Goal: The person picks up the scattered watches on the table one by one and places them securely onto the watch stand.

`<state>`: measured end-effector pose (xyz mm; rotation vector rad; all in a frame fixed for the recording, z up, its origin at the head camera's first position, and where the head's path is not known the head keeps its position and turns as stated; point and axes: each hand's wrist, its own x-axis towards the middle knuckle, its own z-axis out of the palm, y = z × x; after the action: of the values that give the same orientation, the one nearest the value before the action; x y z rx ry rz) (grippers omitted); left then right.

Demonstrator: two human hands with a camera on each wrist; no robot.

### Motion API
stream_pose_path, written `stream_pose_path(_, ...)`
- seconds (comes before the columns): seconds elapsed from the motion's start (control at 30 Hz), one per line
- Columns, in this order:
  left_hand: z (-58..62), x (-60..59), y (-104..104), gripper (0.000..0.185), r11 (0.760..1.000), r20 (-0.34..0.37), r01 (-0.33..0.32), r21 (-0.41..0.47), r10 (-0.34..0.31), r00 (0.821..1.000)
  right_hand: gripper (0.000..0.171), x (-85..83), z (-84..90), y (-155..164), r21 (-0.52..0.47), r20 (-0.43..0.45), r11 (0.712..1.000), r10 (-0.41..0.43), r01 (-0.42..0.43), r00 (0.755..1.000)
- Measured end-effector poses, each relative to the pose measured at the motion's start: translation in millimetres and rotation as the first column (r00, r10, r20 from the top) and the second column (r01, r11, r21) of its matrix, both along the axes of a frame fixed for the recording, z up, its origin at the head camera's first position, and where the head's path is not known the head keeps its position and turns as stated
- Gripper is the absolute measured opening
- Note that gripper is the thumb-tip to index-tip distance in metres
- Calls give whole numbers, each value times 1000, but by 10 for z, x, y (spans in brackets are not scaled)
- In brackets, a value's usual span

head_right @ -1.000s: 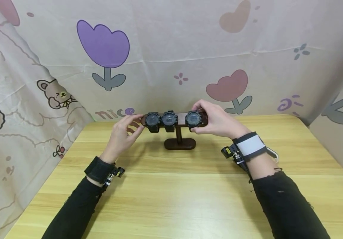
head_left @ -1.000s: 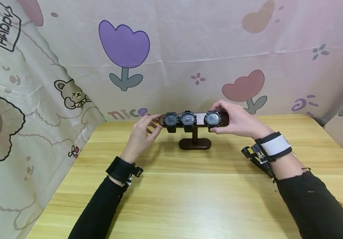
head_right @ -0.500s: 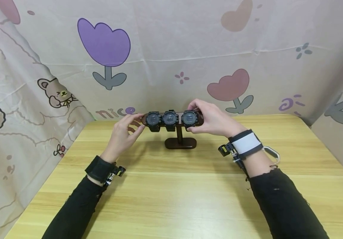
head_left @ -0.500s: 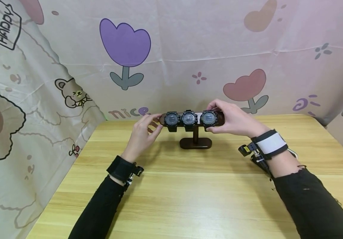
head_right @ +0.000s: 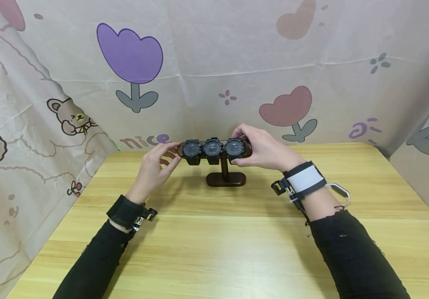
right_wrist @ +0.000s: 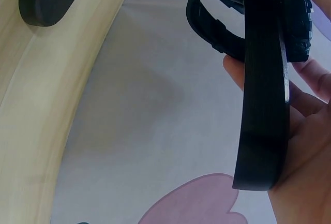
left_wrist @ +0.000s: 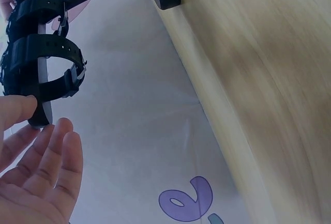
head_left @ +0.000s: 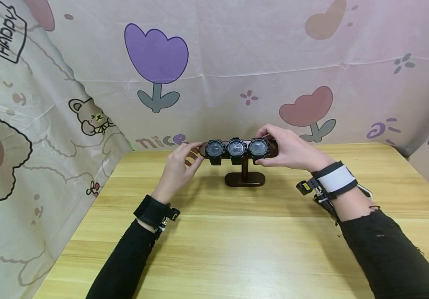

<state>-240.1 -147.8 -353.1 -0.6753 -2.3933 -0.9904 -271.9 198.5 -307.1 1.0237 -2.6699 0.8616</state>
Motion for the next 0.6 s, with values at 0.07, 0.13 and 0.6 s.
stream_pose_path(0.07, 2, 2, 4, 39, 1000, -3, 0, -3, 0, 1000, 61, -1, -1, -1, 0, 1, 1000, -1, 1, 1000)
stream_pose_path(0.13, 4, 3, 7, 39, 1000, -7, -1, -7, 1, 1000, 61, -1, -2, -1, -1, 1, 1000, -2, 2, 1000)
stream_pose_path(0.6, 1, 3, 0, 39, 1000, -3, -11, -13, 11, 1000, 60, -4, -1, -19, -4, -2, 1000, 2, -2, 1000)
